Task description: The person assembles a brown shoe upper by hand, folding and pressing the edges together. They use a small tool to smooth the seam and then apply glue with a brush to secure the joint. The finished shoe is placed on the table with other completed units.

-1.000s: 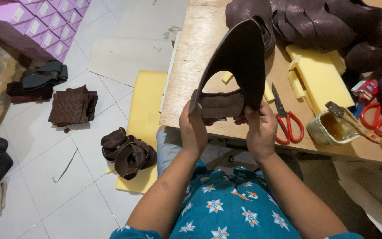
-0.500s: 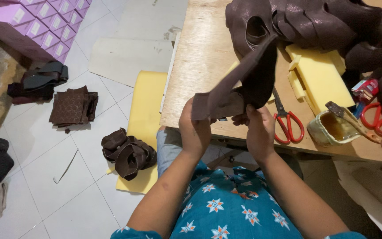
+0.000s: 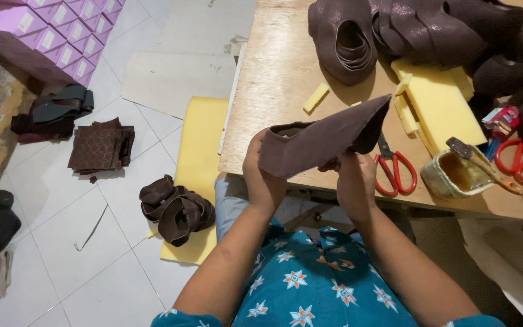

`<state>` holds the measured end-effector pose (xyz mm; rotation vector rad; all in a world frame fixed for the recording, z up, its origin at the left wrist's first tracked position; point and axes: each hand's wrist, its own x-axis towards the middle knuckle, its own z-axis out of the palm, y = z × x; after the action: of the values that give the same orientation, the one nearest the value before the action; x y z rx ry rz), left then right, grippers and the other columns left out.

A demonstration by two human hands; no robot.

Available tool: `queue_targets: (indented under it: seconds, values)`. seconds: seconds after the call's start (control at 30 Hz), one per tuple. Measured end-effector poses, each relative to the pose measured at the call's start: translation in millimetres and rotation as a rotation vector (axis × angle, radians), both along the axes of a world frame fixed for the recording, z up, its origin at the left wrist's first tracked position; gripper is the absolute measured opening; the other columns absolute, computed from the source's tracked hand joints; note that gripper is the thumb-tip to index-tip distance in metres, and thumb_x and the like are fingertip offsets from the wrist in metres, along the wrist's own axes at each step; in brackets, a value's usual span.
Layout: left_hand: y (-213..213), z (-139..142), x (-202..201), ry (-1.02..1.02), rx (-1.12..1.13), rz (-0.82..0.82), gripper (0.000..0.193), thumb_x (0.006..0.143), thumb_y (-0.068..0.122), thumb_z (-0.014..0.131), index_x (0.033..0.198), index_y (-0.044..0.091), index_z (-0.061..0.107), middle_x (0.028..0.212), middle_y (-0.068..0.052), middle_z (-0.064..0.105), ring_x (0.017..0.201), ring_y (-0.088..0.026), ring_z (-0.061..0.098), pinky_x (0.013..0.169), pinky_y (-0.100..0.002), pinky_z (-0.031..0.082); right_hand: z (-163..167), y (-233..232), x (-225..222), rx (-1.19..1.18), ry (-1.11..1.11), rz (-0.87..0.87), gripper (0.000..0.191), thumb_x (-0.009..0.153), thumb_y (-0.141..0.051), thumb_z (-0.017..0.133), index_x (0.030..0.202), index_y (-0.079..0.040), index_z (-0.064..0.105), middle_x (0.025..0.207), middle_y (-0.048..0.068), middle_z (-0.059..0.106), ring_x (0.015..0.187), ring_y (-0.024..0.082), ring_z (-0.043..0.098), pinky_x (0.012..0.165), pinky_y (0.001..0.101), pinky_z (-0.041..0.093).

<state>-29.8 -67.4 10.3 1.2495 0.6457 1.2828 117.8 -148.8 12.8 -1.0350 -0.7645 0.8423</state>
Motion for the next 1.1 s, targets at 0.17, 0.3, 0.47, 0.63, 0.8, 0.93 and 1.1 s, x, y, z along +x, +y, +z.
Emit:
queue_targets:
  seconds: [0.17, 0.3, 0.47, 0.63, 0.8, 0.93, 1.1]
  values:
    - [0.8, 1.0, -3.9, 0.087, 0.107, 0.057, 0.033, 0.098, 0.006, 0.067, 0.128, -0.004, 0.056, 0.119, -0.010, 0.067, 0.108, -0.014, 0.065, 0.092, -0.028, 0.055, -24.8, -2.6, 6.9, -0.058, -0.115, -0.048, 0.046, 0.106, -0.043, 0.057, 0.119, 0.001, 0.063, 0.102, 0.008, 0.067, 0.091, 0.016, 0.064, 0.080, 0.0324, 0.053]
    - [-2.7, 5.2, -2.1, 0.099, -0.032, 0.077, 0.024, 0.101, 0.006, 0.067, 0.122, -0.004, 0.061, 0.114, -0.010, 0.069, 0.101, -0.014, 0.065, 0.088, -0.029, 0.056, -60.9, -4.9, 9.8, -0.127, 0.023, -0.013, 0.047, 0.106, -0.043, 0.057, 0.126, 0.000, 0.057, 0.114, 0.011, 0.063, 0.101, 0.018, 0.064, 0.085, 0.0336, 0.055]
    - [-3.5, 10.4, -0.6, -0.242, -0.297, -0.110, 0.028, 0.100, 0.015, 0.064, 0.122, -0.001, 0.059, 0.113, -0.007, 0.069, 0.098, -0.013, 0.067, 0.084, -0.029, 0.058, -80.4, -4.1, 12.4, -0.134, 0.369, 0.067, 0.051, 0.106, -0.042, 0.057, 0.136, -0.001, 0.049, 0.129, 0.014, 0.058, 0.113, 0.020, 0.063, 0.091, 0.0350, 0.058]
    - [-16.5, 16.5, 1.4, 0.157, -0.119, -0.015, 0.028, 0.097, 0.016, 0.068, 0.119, -0.001, 0.065, 0.104, -0.003, 0.071, 0.094, -0.009, 0.066, 0.083, -0.024, 0.055, -38.3, -12.1, 9.2, -0.256, 0.059, 0.079, 0.053, 0.103, -0.039, 0.060, 0.137, -0.001, 0.049, 0.134, 0.017, 0.059, 0.115, 0.022, 0.066, 0.091, 0.0345, 0.061]
    - [-20.3, 22.1, 5.3, 0.122, -0.277, -0.044, 0.022, 0.098, 0.015, 0.073, 0.108, -0.004, 0.070, 0.087, -0.005, 0.070, 0.078, -0.014, 0.063, 0.069, -0.029, 0.052, -3.5, -11.9, -6.5, -0.453, -0.182, -0.101, 0.045, 0.094, -0.030, 0.068, 0.126, 0.001, 0.064, 0.108, 0.019, 0.073, 0.094, 0.023, 0.071, 0.076, 0.0343, 0.060]
    - [-23.3, 26.5, -0.4, 0.357, 0.179, 0.084, 0.023, 0.095, 0.015, 0.069, 0.109, -0.003, 0.070, 0.092, -0.011, 0.072, 0.085, -0.019, 0.068, 0.072, -0.030, 0.054, -12.7, -4.9, -2.2, -0.310, -0.794, -0.145, 0.031, 0.102, -0.021, 0.068, 0.129, -0.007, 0.065, 0.117, 0.008, 0.074, 0.103, 0.018, 0.071, 0.087, 0.0326, 0.059]
    - [-22.5, 23.9, 3.8, 0.536, -0.086, 0.056, 0.025, 0.096, 0.019, 0.057, 0.105, -0.001, 0.069, 0.080, -0.012, 0.074, 0.071, -0.021, 0.071, 0.065, -0.031, 0.055, -19.8, -5.3, -6.6, -0.293, -0.495, -0.133, 0.050, 0.096, -0.017, 0.069, 0.142, -0.001, 0.058, 0.121, 0.010, 0.071, 0.105, 0.022, 0.066, 0.092, 0.0366, 0.056]
